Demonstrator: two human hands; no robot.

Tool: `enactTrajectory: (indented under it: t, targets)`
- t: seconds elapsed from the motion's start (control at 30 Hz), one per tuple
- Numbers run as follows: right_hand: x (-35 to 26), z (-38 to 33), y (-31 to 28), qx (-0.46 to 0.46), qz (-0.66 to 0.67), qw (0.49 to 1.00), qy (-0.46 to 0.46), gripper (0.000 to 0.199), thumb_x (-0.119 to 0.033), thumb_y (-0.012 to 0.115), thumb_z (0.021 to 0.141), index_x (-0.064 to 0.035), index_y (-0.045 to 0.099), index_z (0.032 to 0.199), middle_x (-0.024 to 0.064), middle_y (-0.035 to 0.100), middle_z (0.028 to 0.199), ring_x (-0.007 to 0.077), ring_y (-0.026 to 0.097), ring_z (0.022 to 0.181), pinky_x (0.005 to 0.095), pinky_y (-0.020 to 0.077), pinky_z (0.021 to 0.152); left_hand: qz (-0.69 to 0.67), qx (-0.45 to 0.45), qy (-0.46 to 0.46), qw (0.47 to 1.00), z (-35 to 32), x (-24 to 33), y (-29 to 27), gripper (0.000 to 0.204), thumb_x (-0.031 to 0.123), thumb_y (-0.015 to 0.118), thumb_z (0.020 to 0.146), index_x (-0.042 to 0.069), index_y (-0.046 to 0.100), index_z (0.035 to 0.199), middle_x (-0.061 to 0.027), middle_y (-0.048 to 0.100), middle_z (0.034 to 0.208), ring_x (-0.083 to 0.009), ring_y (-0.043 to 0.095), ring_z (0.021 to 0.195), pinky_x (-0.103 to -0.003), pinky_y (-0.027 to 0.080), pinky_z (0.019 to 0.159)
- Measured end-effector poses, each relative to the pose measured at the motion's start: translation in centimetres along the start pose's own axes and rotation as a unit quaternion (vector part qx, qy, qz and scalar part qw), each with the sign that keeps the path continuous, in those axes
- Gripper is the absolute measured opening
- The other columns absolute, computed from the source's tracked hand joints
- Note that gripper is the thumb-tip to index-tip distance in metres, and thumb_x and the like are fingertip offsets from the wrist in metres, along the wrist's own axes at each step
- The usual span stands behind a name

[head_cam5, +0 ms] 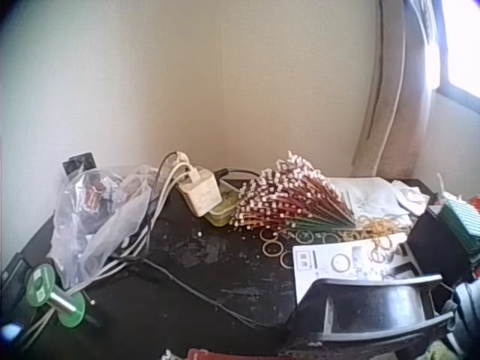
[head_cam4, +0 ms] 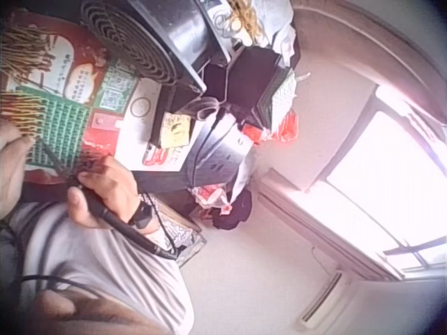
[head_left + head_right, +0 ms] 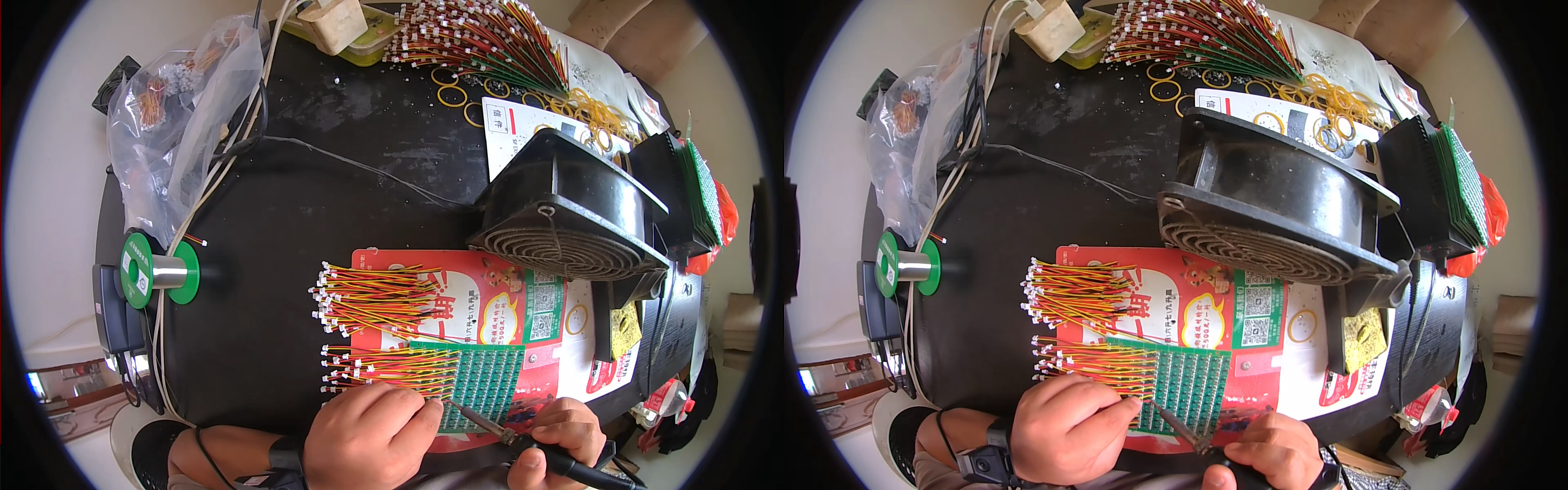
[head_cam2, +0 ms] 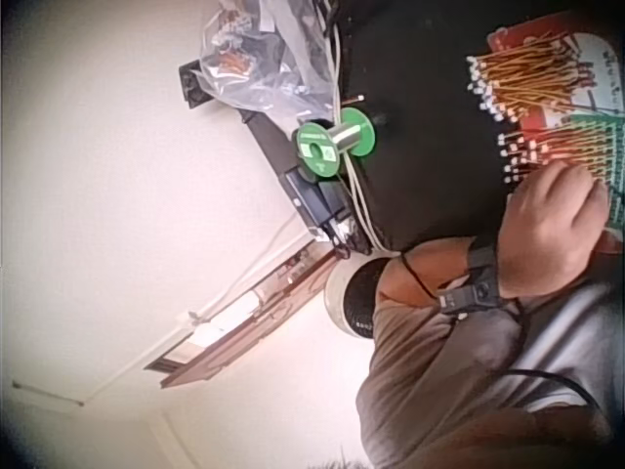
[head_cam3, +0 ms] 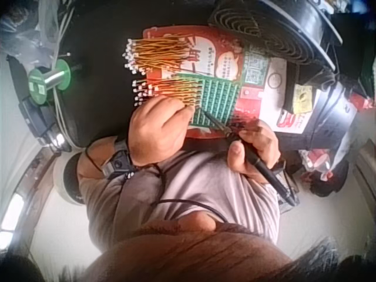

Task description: Soldering small electronic components and wires onto a green circuit board.

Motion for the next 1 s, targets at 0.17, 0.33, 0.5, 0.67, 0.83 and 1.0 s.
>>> enactTrajectory:
  t: [0.17, 0.33, 0.5, 0.67, 0.83, 1.0]
  targets:
    - [-0.1, -0.1, -0.1, 0.005, -0.004, 1.000, 0.000, 0.023, -0.014, 0.070, 0.090, 0.0050, 0.057, 0.093, 0.0155, 0.058, 0.069, 0.0239, 0.056, 0.054, 0.0354, 0.0451, 0.051, 0.008, -0.006, 0.001, 1.000, 0.0, 0.0, 0.0, 0.018, -0.002, 0.068, 0.075, -0.003, 0.070, 0.094, -0.0109, 0.061, 0.086, -0.0287, 0.061, 0.075, -0.037, 0.052, 0.066]
    - [-0.1, 0.0, -0.1, -0.006, 0.005, 1.000, -0.005, 0.025, -0.015, 0.069, 0.092, 0.0051, 0.055, 0.094, 0.0154, 0.056, 0.069, 0.0228, 0.055, 0.055, 0.0353, 0.0444, 0.052, 0.014, -0.005, -0.001, 1.000, -0.1, 0.0, 0.1, 0.019, -0.001, 0.067, 0.075, -0.003, 0.070, 0.094, -0.0108, 0.061, 0.086, -0.0284, 0.061, 0.075, -0.037, 0.053, 0.067]
    - [-0.1, -0.4, 0.0, 0.030, 0.020, 0.999, -0.008, 0.025, -0.015, 0.066, 0.094, 0.0042, 0.051, 0.098, 0.0119, 0.052, 0.066, 0.0209, 0.051, 0.053, 0.0348, 0.0428, 0.050, 0.016, -0.004, -0.001, 1.000, -0.2, 0.1, 0.1, 0.019, -0.001, 0.067, 0.075, -0.002, 0.070, 0.094, -0.0111, 0.062, 0.089, -0.0285, 0.062, 0.077, -0.037, 0.053, 0.068]
    - [-0.1, -0.5, 0.0, 0.048, 0.012, 0.999, -0.013, 0.025, -0.017, 0.064, 0.096, 0.0041, 0.051, 0.099, 0.0131, 0.052, 0.068, 0.0212, 0.050, 0.053, 0.0349, 0.0419, 0.050, 0.012, 0.005, 0.009, 1.000, 0.2, 0.1, 0.0, 0.020, 0.000, 0.068, 0.076, -0.002, 0.070, 0.095, -0.0116, 0.063, 0.090, -0.0285, 0.063, 0.079, -0.037, 0.054, 0.070]
    - [-0.4, -0.3, -0.5, 0.047, -0.008, 0.999, -0.014, 0.024, -0.017, 0.062, 0.097, 0.0044, 0.051, 0.101, 0.0138, 0.052, 0.068, 0.0220, 0.050, 0.053, 0.0353, 0.0413, 0.049, 0.013, 0.012, 0.030, 0.999, 0.8, 0.3, -0.8, 0.021, 0.002, 0.069, 0.078, -0.002, 0.071, 0.098, -0.0118, 0.064, 0.092, -0.0283, 0.064, 0.081, -0.036, 0.055, 0.071]
    - [-0.2, -0.5, -0.3, 0.057, 0.000, 0.998, -0.020, 0.023, -0.016, 0.061, 0.097, 0.0047, 0.051, 0.101, 0.0140, 0.052, 0.068, 0.0223, 0.049, 0.052, 0.0355, 0.0412, 0.049, 0.103, 0.063, -0.074, 0.990, 1.9, -3.2, -5.8, 0.018, -0.007, 0.075, 0.070, 0.001, 0.073, 0.087, -0.0113, 0.067, 0.078, -0.0297, 0.064, 0.068, -0.039, 0.051, 0.062]
Point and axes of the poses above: each hand's wrist, its own z-axis towards the middle knuckle, its own y-axis out of the palm, x = y × z, the point moved 3 cm from there along z, towards the middle knuckle
